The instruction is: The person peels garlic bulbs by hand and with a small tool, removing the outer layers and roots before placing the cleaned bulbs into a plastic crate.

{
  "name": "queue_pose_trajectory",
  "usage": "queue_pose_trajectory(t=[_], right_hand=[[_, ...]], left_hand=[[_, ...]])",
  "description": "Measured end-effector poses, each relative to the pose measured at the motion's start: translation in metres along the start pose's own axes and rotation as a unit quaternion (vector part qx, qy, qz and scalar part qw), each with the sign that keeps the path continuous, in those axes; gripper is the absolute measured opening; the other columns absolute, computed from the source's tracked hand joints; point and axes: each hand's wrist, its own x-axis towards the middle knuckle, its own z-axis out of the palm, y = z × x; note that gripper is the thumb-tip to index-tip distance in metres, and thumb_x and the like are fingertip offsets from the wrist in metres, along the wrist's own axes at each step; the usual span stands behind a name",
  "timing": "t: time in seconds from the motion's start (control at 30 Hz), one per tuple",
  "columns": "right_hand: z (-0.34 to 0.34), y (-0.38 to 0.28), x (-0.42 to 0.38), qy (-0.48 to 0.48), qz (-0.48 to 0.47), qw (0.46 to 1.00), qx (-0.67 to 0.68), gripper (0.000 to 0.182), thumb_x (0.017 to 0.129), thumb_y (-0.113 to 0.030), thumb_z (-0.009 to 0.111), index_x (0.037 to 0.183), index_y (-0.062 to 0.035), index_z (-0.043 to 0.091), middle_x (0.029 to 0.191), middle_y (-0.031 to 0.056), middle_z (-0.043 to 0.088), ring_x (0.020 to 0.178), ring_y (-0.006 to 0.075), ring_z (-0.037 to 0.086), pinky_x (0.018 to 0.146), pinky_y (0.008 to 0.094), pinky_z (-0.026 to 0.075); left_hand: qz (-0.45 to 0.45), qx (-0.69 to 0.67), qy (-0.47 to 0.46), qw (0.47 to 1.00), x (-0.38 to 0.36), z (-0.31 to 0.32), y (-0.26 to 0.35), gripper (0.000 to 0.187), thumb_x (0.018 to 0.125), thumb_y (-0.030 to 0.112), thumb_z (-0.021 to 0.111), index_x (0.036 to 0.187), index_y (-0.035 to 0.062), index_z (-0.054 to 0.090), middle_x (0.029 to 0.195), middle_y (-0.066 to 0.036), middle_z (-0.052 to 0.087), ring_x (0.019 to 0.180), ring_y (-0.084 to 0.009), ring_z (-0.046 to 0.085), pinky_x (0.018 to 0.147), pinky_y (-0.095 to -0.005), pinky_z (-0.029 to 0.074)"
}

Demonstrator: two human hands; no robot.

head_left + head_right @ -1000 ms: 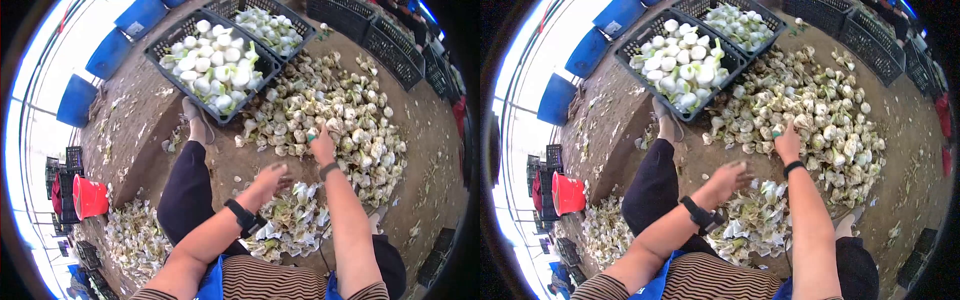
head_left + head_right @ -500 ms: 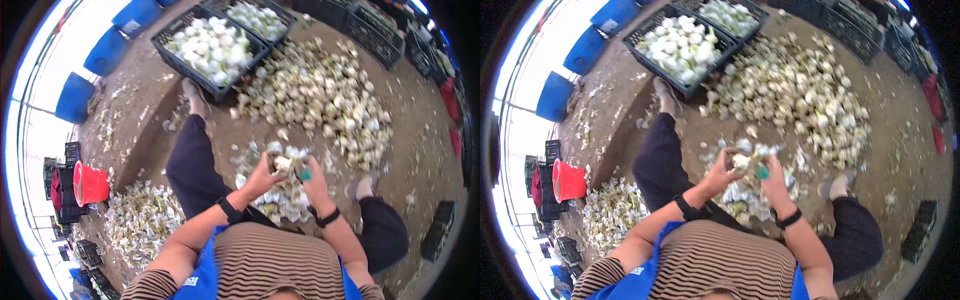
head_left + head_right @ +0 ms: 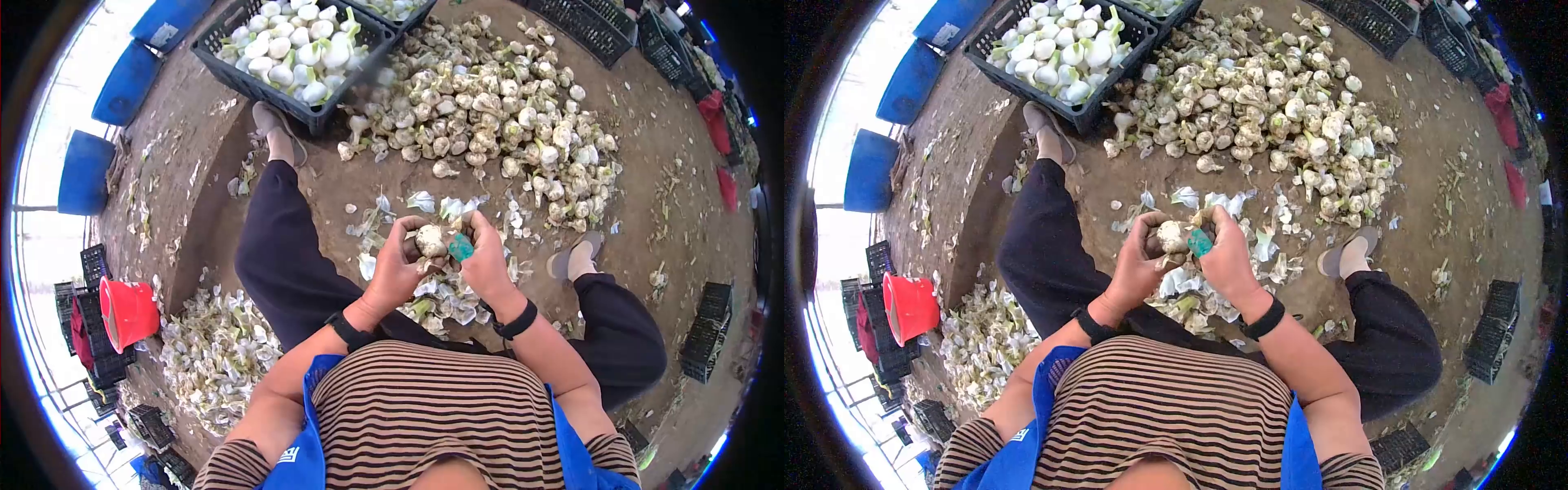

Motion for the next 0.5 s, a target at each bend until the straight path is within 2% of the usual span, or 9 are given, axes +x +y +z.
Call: queue_pose_trajectory(t=[0.07, 0.1, 0.13, 0.2, 0.27, 0.3, 0.33, 0.37, 0.5], right_hand=[[-0.001, -0.015, 0.001, -0.048, 0.071, 0.990, 0.115, 0.018, 0.084, -0.001, 0.055, 0.101, 0.0008, 0.049, 0.086, 0.0067, 0.058, 0.079, 0.0110, 0.053, 0.067, 0.0256, 0.046], [-0.001, -0.019, 0.002, -0.049, 0.073, 0.990, 0.114, 0.018, 0.084, -0.001, 0.055, 0.101, 0.0008, 0.049, 0.086, 0.0067, 0.058, 0.079, 0.0110, 0.053, 0.067, 0.0256, 0.046], [-0.002, -0.023, 0.002, -0.053, 0.054, 0.989, 0.128, 0.020, 0.085, 0.000, 0.053, 0.104, -0.0001, 0.047, 0.090, 0.0055, 0.056, 0.080, 0.0089, 0.053, 0.065, 0.0232, 0.046], [-0.001, -0.023, 0.004, -0.057, 0.035, 0.988, 0.141, 0.022, 0.085, 0.002, 0.051, 0.107, -0.0009, 0.045, 0.094, 0.0044, 0.055, 0.081, 0.0067, 0.052, 0.063, 0.0208, 0.046], [-0.001, -0.022, 0.004, -0.050, 0.052, 0.980, 0.184, 0.027, 0.086, 0.002, 0.051, 0.111, -0.0011, 0.043, 0.098, 0.0052, 0.054, 0.082, 0.0065, 0.052, 0.060, 0.0197, 0.046], [-0.002, -0.025, 0.004, -0.051, 0.051, 0.980, 0.184, 0.027, 0.086, 0.002, 0.051, 0.111, -0.0011, 0.043, 0.098, 0.0052, 0.054, 0.082, 0.0065, 0.052, 0.060, 0.0197, 0.046], [-0.004, -0.031, 0.003, -0.046, 0.086, 0.965, 0.242, 0.029, 0.085, 0.002, 0.051, 0.113, -0.0013, 0.042, 0.096, 0.0048, 0.054, 0.082, 0.0070, 0.053, 0.060, 0.0202, 0.046], [-0.006, -0.035, 0.002, -0.040, 0.121, 0.946, 0.299, 0.032, 0.085, 0.002, 0.051, 0.115, -0.0016, 0.041, 0.095, 0.0045, 0.054, 0.082, 0.0075, 0.053, 0.059, 0.0207, 0.046], [-0.010, -0.026, -0.001, -0.043, 0.156, 0.938, 0.307, 0.032, 0.087, -0.007, 0.053, 0.118, -0.0052, 0.044, 0.099, 0.0017, 0.055, 0.079, 0.0043, 0.052, 0.058, 0.0169, 0.042]], left_hand=[[-0.045, 0.047, 0.010, 0.998, 0.003, -0.005, 0.005, 0.054, 0.077, 0.001, 0.070, 0.120, -0.0001, 0.037, 0.106, -0.008, 0.056, 0.096, -0.0143, 0.058, 0.083, -0.0283, 0.050], [-0.072, -0.001, 0.017, 0.997, 0.003, -0.007, 0.009, 0.050, 0.083, 0.007, 0.066, 0.123, 0.0002, 0.037, 0.109, -0.008, 0.056, 0.098, -0.0150, 0.058, 0.085, -0.0290, 0.049], [-0.074, -0.003, 0.019, 0.997, 0.002, -0.010, 0.007, 0.050, 0.083, 0.007, 0.066, 0.123, 0.0002, 0.037, 0.109, -0.008, 0.056, 0.098, -0.0150, 0.058, 0.085, -0.0290, 0.049], [-0.107, -0.193, -0.022, 0.975, 0.003, -0.015, 0.001, 0.047, 0.087, 0.011, 0.061, 0.126, 0.0005, 0.038, 0.111, -0.009, 0.055, 0.100, -0.0166, 0.057, 0.089, -0.0307, 0.048], [-0.113, -0.210, -0.022, 0.971, 0.004, -0.015, 0.003, 0.044, 0.089, 0.010, 0.058, 0.127, 0.0001, 0.038, 0.112, -0.010, 0.054, 0.101, -0.0185, 0.057, 0.090, -0.0314, 0.047], [-0.138, -0.253, -0.018, 0.957, 0.003, -0.014, 0.009, 0.044, 0.089, 0.010, 0.057, 0.127, 0.0000, 0.038, 0.113, -0.011, 0.054, 0.102, -0.0188, 0.057, 0.091, -0.0321, 0.046], [-0.164, -0.295, -0.015, 0.941, 0.003, -0.013, 0.012, 0.043, 0.090, 0.010, 0.057, 0.127, -0.0002, 0.037, 0.113, -0.011, 0.054, 0.102, -0.0192, 0.057, 0.092, -0.0329, 0.046], [-0.163, -0.295, -0.017, 0.941, 0.002, -0.012, 0.011, 0.043, 0.090, 0.010, 0.057, 0.127, -0.0002, 0.037, 0.113, -0.011, 0.054, 0.102, -0.0192, 0.057, 0.092, -0.0329, 0.046], [-0.136, -0.258, 0.000, 0.956, 0.000, -0.010, 0.001, 0.045, 0.087, 0.009, 0.059, 0.126, 0.0008, 0.038, 0.115, -0.010, 0.052, 0.104, -0.0192, 0.056, 0.092, -0.0331, 0.046]])
